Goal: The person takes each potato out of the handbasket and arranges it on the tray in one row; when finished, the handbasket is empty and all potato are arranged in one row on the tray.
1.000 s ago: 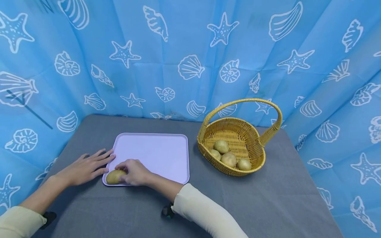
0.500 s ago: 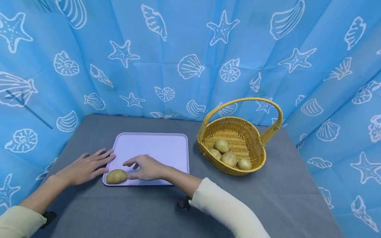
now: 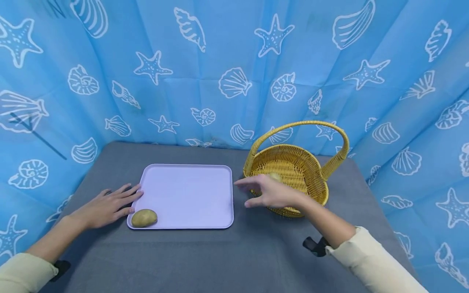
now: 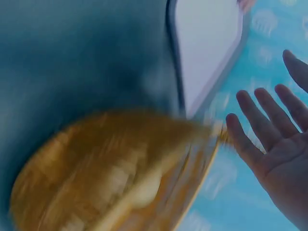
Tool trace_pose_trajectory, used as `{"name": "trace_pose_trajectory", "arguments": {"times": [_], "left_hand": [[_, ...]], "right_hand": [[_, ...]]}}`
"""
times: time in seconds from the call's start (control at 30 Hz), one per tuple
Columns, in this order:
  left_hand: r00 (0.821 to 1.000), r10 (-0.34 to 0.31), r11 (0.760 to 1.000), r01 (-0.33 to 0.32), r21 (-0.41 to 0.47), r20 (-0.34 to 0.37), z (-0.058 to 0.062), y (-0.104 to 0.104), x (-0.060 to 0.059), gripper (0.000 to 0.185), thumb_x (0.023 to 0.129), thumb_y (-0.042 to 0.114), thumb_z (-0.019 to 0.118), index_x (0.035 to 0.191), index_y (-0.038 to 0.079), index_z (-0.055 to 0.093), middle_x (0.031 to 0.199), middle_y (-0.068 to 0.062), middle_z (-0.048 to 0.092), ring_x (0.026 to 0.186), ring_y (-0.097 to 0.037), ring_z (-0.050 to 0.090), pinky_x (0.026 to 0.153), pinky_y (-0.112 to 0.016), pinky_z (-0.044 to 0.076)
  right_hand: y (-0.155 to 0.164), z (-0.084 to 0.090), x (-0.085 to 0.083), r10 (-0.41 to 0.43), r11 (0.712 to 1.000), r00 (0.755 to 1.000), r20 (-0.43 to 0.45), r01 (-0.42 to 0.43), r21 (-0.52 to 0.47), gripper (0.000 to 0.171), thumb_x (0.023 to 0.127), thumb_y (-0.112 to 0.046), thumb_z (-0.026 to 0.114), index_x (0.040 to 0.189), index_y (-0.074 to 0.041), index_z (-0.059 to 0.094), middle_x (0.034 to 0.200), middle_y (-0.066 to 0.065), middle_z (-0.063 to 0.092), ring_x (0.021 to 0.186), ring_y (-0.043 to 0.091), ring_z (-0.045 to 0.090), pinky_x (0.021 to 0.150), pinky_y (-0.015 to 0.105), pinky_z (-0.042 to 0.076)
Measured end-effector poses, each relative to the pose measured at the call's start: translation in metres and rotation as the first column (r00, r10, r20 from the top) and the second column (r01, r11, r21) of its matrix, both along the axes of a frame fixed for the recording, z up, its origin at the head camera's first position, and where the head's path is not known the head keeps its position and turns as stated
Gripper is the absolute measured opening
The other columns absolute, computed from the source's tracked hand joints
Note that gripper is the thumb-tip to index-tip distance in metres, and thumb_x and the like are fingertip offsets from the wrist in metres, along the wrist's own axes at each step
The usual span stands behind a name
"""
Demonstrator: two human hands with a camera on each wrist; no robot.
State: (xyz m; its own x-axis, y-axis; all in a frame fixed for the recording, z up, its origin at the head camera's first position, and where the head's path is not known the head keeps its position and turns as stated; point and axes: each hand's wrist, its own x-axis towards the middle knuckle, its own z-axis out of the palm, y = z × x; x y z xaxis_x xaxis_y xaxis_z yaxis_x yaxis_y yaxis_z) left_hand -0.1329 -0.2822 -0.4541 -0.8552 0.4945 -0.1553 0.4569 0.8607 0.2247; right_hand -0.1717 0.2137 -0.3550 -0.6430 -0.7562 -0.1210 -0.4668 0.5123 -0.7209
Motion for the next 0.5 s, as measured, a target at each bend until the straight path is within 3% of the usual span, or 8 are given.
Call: {"name": "trace_pose_trajectory", "arguments": {"times": [0.13, 0.2, 0.3, 0.4, 0.5], "left_hand": [[1.000, 0.006, 1.000, -0.006, 0.002, -0.001, -0.001, 0.001, 0.001, 0.061, 0.102, 0.046, 0.051, 0.152, 0.014, 0.042, 0.159, -0.012, 0.034, 0.145, -0.044, 0.027, 0.103, -0.079, 0.022], [1.000, 0.006, 1.000, -0.006, 0.006, 0.003, 0.000, 0.001, 0.000, 0.061, 0.102, 0.046, 0.051, 0.152, 0.014, 0.042, 0.159, -0.012, 0.034, 0.145, -0.044, 0.027, 0.103, -0.079, 0.021], [1.000, 0.004, 1.000, -0.004, 0.007, 0.009, 0.001, 0.001, 0.000, 0.061, 0.102, 0.046, 0.051, 0.153, 0.014, 0.041, 0.160, -0.012, 0.034, 0.146, -0.044, 0.026, 0.103, -0.079, 0.021], [1.000, 0.005, 1.000, -0.006, 0.012, 0.021, 0.000, 0.000, 0.000, 0.062, 0.102, 0.047, 0.051, 0.153, 0.014, 0.041, 0.160, -0.012, 0.033, 0.146, -0.044, 0.025, 0.103, -0.079, 0.020], [1.000, 0.004, 1.000, -0.004, 0.016, 0.028, -0.001, 0.000, 0.000, 0.063, 0.101, 0.048, 0.050, 0.153, 0.014, 0.041, 0.160, -0.012, 0.032, 0.146, -0.044, 0.025, 0.104, -0.079, 0.019]], "right_hand": [[0.052, 0.007, -0.006, -0.054, 0.998, 0.998, 0.036, 0.054, 0.011, 0.062, 0.092, -0.016, 0.072, 0.146, 0.001, 0.046, 0.146, 0.020, 0.051, 0.129, 0.043, 0.051, 0.102, 0.058, 0.043], [0.076, 0.009, -0.010, -0.057, 0.998, 0.996, 0.062, 0.054, 0.037, 0.065, 0.093, -0.017, 0.071, 0.148, 0.002, 0.042, 0.149, 0.022, 0.046, 0.133, 0.044, 0.047, 0.106, 0.051, 0.043], [0.106, 0.008, -0.017, -0.049, 0.996, 0.988, 0.149, 0.038, 0.076, 0.069, 0.093, -0.016, 0.070, 0.150, 0.004, 0.037, 0.153, 0.025, 0.038, 0.139, 0.045, 0.037, 0.109, 0.031, 0.038], [0.131, 0.005, -0.024, -0.064, 0.994, 0.954, 0.294, 0.035, 0.102, 0.073, 0.093, -0.013, 0.068, 0.152, 0.007, 0.030, 0.156, 0.029, 0.030, 0.142, 0.049, 0.028, 0.108, 0.020, 0.033], [0.148, 0.001, -0.028, -0.085, 0.991, 0.912, 0.401, 0.037, 0.126, 0.074, 0.093, -0.011, 0.067, 0.152, 0.008, 0.026, 0.156, 0.032, 0.025, 0.142, 0.053, 0.025, 0.113, 0.036, 0.035]]}}
